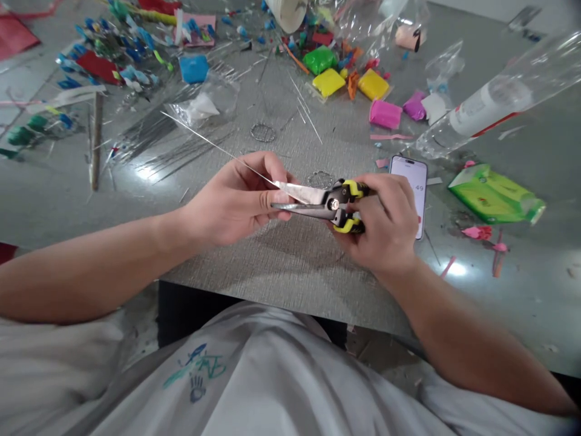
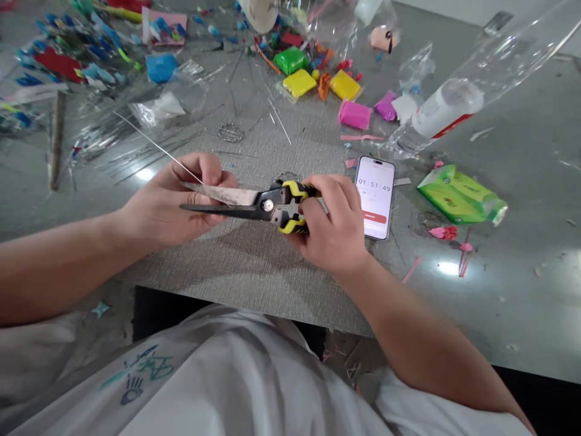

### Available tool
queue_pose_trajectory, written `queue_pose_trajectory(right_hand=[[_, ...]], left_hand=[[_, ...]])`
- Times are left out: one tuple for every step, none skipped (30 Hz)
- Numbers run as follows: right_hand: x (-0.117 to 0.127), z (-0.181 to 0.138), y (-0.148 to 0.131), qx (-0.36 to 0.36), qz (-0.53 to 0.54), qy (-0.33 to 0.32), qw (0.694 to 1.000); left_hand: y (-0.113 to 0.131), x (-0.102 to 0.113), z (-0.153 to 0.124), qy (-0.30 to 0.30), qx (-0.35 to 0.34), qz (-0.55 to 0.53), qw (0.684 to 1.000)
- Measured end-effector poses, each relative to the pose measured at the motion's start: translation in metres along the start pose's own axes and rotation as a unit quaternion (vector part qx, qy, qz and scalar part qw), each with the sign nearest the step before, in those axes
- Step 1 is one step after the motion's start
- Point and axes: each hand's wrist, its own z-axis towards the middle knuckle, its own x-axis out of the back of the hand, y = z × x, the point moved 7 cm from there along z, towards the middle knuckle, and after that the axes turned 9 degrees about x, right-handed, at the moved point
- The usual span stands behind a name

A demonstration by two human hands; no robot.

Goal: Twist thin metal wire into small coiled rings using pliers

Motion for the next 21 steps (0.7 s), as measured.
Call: queue_pose_trajectory(right_hand=[[0.002, 0.001, -0.001, 0.007, 0.001, 0.015, 1.000], [0.004, 0.002, -0.003, 0.016, 0.006, 0.032, 0.999], [0.006, 0.004, -0.004, 0.026, 0.014, 0.045, 0.999], [0.008, 0.005, -0.005, 0.034, 0.020, 0.056, 0.998], [0.009, 0.005, -0.005, 0.039, 0.022, 0.064, 0.997], [0.010, 0.006, -0.005, 0.040, 0.018, 0.067, 0.997], [0.010, 0.006, -0.004, 0.039, 0.013, 0.067, 0.997], [0.009, 0.006, -0.003, 0.038, 0.008, 0.068, 0.997], [0.009, 0.006, -0.003, 0.041, 0.005, 0.071, 0.997], [0.009, 0.006, -0.003, 0.045, 0.005, 0.075, 0.996], [0.009, 0.006, -0.003, 0.053, 0.005, 0.082, 0.995], [0.010, 0.006, -0.004, 0.062, 0.005, 0.095, 0.994], [0.011, 0.006, -0.005, 0.069, 0.003, 0.110, 0.992], [0.012, 0.007, -0.005, 0.071, 0.000, 0.116, 0.991], [0.013, 0.008, -0.006, 0.070, -0.003, 0.118, 0.991], [0.012, 0.009, -0.006, 0.066, -0.005, 0.111, 0.992], [0.012, 0.010, -0.006, 0.061, -0.008, 0.103, 0.993], [0.012, 0.010, -0.007, 0.057, -0.008, 0.093, 0.994], [0.011, 0.010, -0.007, 0.054, -0.005, 0.090, 0.995], [0.012, 0.008, -0.008, 0.051, 0.000, 0.093, 0.994], [0.013, 0.007, -0.008, 0.048, 0.005, 0.099, 0.994]], left_hand=[[0.001, -0.001, 0.000, 0.005, 0.001, 0.004, 1.000], [0.000, 0.000, 0.000, 0.018, 0.010, 0.002, 1.000], [-0.001, 0.002, 0.000, 0.037, 0.024, -0.007, 0.999], [-0.003, 0.005, -0.001, 0.058, 0.041, -0.024, 0.997], [-0.005, 0.007, -0.001, 0.076, 0.057, -0.042, 0.995], [-0.007, 0.008, -0.002, 0.084, 0.068, -0.055, 0.993], [-0.007, 0.008, -0.002, 0.081, 0.068, -0.060, 0.993], [-0.006, 0.007, -0.001, 0.066, 0.060, -0.057, 0.994], [-0.005, 0.006, -0.001, 0.049, 0.050, -0.048, 0.996], [-0.004, 0.005, -0.001, 0.038, 0.044, -0.039, 0.998], [-0.004, 0.005, -0.001, 0.034, 0.042, -0.035, 0.998], [-0.005, 0.006, -0.002, 0.038, 0.047, -0.038, 0.997], [-0.007, 0.007, -0.002, 0.049, 0.054, -0.046, 0.996], [-0.008, 0.008, -0.003, 0.061, 0.063, -0.058, 0.994], [-0.009, 0.008, -0.003, 0.074, 0.072, -0.074, 0.992], [-0.010, 0.008, -0.004, 0.087, 0.081, -0.091, 0.989], [-0.011, 0.008, -0.005, 0.100, 0.090, -0.108, 0.985], [-0.012, 0.008, -0.005, 0.112, 0.096, -0.124, 0.981], [-0.012, 0.008, -0.005, 0.120, 0.100, -0.135, 0.979], [-0.012, 0.008, -0.006, 0.123, 0.103, -0.138, 0.977], [-0.012, 0.009, -0.006, 0.124, 0.103, -0.134, 0.978]])
